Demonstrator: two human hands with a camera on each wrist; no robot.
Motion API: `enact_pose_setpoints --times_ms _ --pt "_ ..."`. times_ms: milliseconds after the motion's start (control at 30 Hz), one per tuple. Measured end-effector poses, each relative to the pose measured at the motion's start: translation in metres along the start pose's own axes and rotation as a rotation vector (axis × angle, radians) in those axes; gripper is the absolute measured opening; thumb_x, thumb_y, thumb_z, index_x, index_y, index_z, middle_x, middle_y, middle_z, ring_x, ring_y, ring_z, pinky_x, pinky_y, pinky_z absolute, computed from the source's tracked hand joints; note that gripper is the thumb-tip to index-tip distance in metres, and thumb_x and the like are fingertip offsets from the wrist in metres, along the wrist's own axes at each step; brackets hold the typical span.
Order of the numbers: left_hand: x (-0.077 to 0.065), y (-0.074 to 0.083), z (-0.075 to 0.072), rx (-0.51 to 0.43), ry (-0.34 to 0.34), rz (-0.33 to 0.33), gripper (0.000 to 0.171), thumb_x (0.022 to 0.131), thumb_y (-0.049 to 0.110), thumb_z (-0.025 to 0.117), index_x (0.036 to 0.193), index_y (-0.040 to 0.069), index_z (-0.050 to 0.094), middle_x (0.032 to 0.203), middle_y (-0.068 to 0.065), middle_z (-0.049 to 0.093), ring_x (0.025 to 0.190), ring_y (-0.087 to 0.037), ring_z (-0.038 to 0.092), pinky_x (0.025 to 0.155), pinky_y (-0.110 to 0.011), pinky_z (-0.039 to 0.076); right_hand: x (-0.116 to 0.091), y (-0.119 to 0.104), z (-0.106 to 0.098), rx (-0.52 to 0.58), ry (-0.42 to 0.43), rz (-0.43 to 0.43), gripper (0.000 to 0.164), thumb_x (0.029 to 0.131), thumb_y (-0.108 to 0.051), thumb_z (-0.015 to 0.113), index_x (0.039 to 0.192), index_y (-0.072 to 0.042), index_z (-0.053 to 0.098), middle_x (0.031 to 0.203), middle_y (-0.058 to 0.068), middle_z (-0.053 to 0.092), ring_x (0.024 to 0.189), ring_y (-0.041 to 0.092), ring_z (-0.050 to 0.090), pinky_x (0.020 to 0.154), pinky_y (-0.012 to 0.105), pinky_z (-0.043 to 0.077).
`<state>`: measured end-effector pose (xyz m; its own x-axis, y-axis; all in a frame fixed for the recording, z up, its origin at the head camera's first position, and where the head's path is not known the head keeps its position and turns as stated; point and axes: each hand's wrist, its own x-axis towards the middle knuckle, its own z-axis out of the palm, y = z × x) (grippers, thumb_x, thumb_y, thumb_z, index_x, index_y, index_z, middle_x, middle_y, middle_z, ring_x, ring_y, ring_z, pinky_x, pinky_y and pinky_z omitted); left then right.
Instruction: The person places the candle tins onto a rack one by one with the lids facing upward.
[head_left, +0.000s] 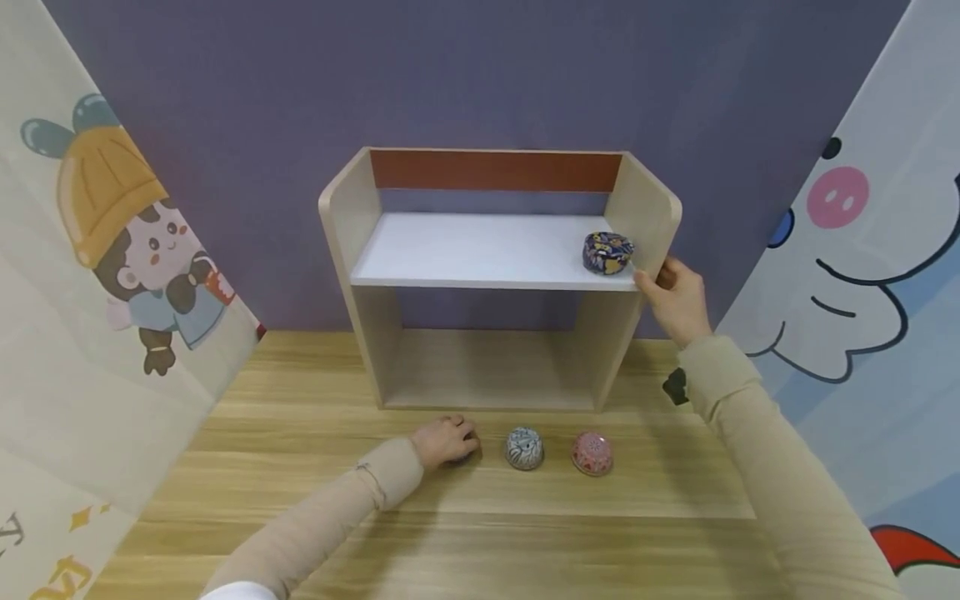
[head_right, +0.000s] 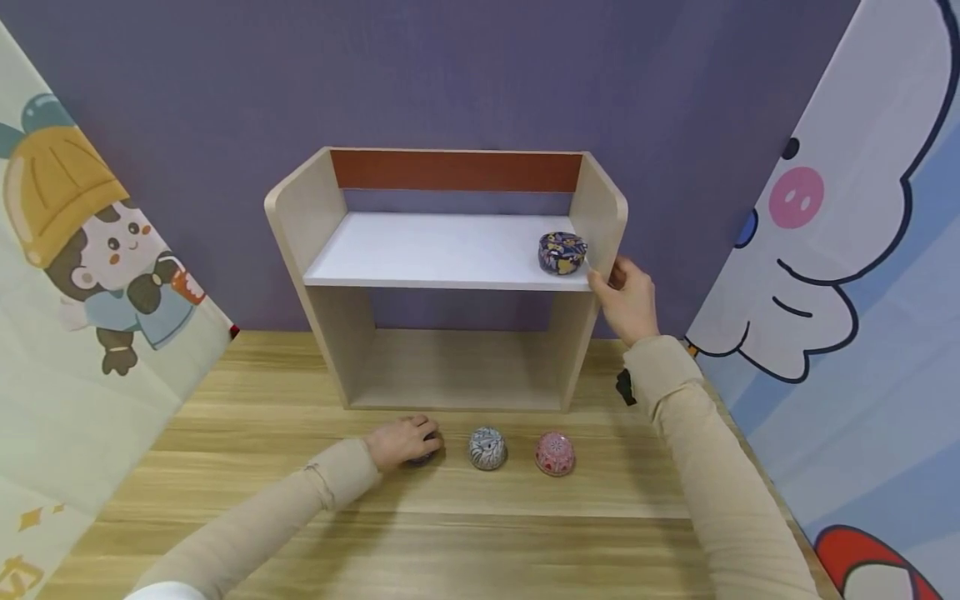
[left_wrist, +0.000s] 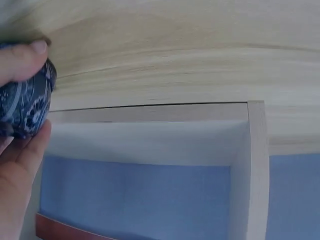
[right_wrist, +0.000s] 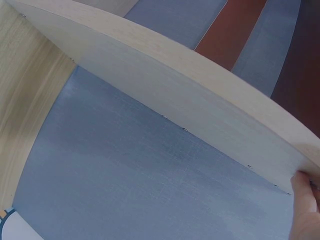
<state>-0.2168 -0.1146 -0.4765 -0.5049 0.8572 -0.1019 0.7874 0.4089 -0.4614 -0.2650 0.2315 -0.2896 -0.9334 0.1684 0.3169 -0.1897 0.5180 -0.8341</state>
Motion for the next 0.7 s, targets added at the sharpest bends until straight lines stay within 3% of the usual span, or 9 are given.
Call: enact_pose_setpoints --times_ms 267,367,567,700 --pt "0.001 -0.009 -0.009 -0.062 0.016 -0.027 0.05 0.071 0.009 0.076 0.115 0.021 0.056 0.114 -0.005 0.054 0.101 -0.019 0.057 0.079 -0.023 0.053 0.0 0.0 0.001 -0.014 0.003 -0.005 0.053 0.092 -0.028 0.052 0.132 0.005 0.042 0.127 0.025 0.052 0.114 0.033 0.052 0.097 0.04 0.045" --pt "0.0 -0.013 -0.011 -0.179 0.045 -0.073 0.055 0.071 0.008 0.076 0.12 0.017 0.053 0.119 -0.01 0.053 0.104 -0.023 0.057 0.082 -0.027 0.053 0.001 0.001 0.002 -0.013 0.005 -0.005 0.053 0.091 -0.027 0.053 0.132 0.005 0.042 0.126 0.025 0.053 0.114 0.033 0.052 0.096 0.038 0.046" --pt "-0.003 -0.023 -0.019 -0.534 0.213 -0.2 0.064 0.068 -0.006 0.071 0.127 0.008 0.049 0.123 -0.015 0.05 0.109 -0.032 0.055 0.089 -0.039 0.051 0.0 0.002 0.0 -0.012 0.017 -0.008 0.053 0.091 -0.026 0.052 0.133 0.005 0.042 0.126 0.025 0.053 0.114 0.034 0.052 0.096 0.038 0.046" --pt "-0.002 -0.028 -0.023 -0.628 0.342 -0.281 0.063 0.067 -0.003 0.073 0.125 0.009 0.051 0.121 -0.014 0.051 0.107 -0.031 0.055 0.087 -0.041 0.051 0.001 0.001 0.0 -0.006 0.016 -0.015 0.053 0.091 -0.026 0.053 0.133 0.005 0.042 0.126 0.025 0.053 0.114 0.034 0.052 0.096 0.038 0.046"
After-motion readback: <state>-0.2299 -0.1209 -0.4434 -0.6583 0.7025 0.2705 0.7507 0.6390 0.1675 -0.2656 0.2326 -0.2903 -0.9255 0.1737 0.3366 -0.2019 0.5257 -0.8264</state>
